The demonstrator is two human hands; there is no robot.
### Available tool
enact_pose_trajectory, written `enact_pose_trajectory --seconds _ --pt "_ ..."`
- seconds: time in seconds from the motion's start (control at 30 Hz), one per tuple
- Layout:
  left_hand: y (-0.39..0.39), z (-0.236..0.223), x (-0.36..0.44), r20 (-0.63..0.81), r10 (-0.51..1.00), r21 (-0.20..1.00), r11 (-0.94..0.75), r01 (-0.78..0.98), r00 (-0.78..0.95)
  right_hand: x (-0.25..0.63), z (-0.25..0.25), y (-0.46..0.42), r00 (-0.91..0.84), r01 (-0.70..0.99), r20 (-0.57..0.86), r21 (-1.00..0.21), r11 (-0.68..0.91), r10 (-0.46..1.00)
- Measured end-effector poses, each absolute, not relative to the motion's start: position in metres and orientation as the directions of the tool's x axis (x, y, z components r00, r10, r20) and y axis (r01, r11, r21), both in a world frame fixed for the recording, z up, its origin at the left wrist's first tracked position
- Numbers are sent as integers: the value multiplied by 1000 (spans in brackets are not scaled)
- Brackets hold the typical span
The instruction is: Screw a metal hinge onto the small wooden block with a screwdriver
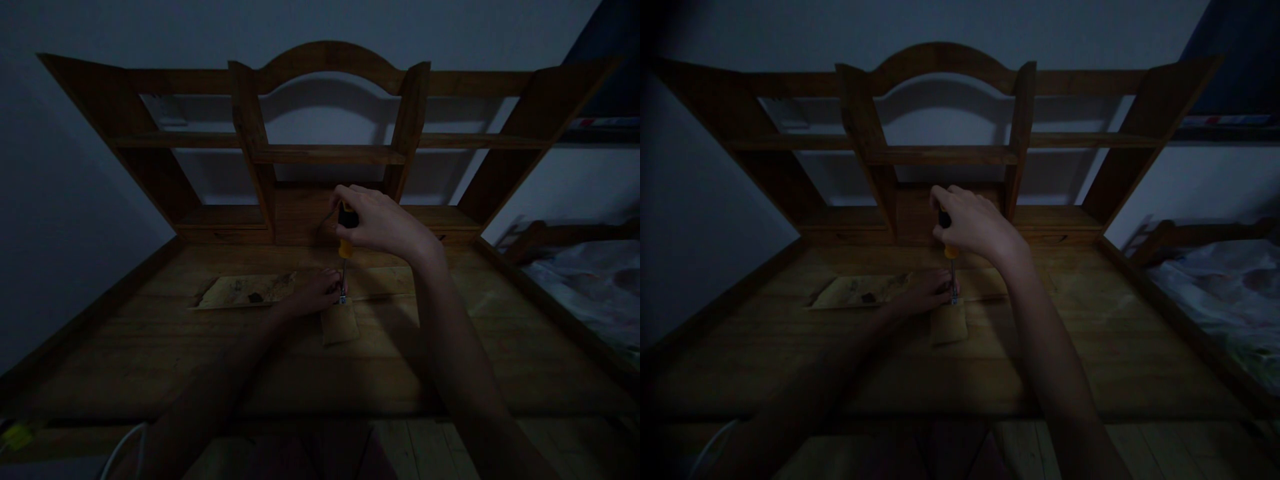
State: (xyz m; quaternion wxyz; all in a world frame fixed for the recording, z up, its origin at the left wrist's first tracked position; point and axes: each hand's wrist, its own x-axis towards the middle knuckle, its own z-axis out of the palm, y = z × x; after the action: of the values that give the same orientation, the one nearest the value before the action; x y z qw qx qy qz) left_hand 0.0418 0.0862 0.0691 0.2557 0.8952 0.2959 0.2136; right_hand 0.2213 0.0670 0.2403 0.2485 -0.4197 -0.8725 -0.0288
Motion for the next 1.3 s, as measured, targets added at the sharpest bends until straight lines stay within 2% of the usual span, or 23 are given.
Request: enact_pose_trajectory --seconds 0.47,0.63,0.87,1.3 --pt "87 68 42 229 645 583 -691 428 729 223 240 68 -517 741 470 -171 649 715" --pt "87 70 40 221 631 618 -680 394 744 225 242 69 -532 734 473 -155 661 702" --pt "87 72 41 163 669 672 -614 415 725 225 241 70 -549 709 453 -194 678 703" --pt "92 60 38 175 694 634 -622 459 699 228 240 72 -531 706 487 -199 680 694"
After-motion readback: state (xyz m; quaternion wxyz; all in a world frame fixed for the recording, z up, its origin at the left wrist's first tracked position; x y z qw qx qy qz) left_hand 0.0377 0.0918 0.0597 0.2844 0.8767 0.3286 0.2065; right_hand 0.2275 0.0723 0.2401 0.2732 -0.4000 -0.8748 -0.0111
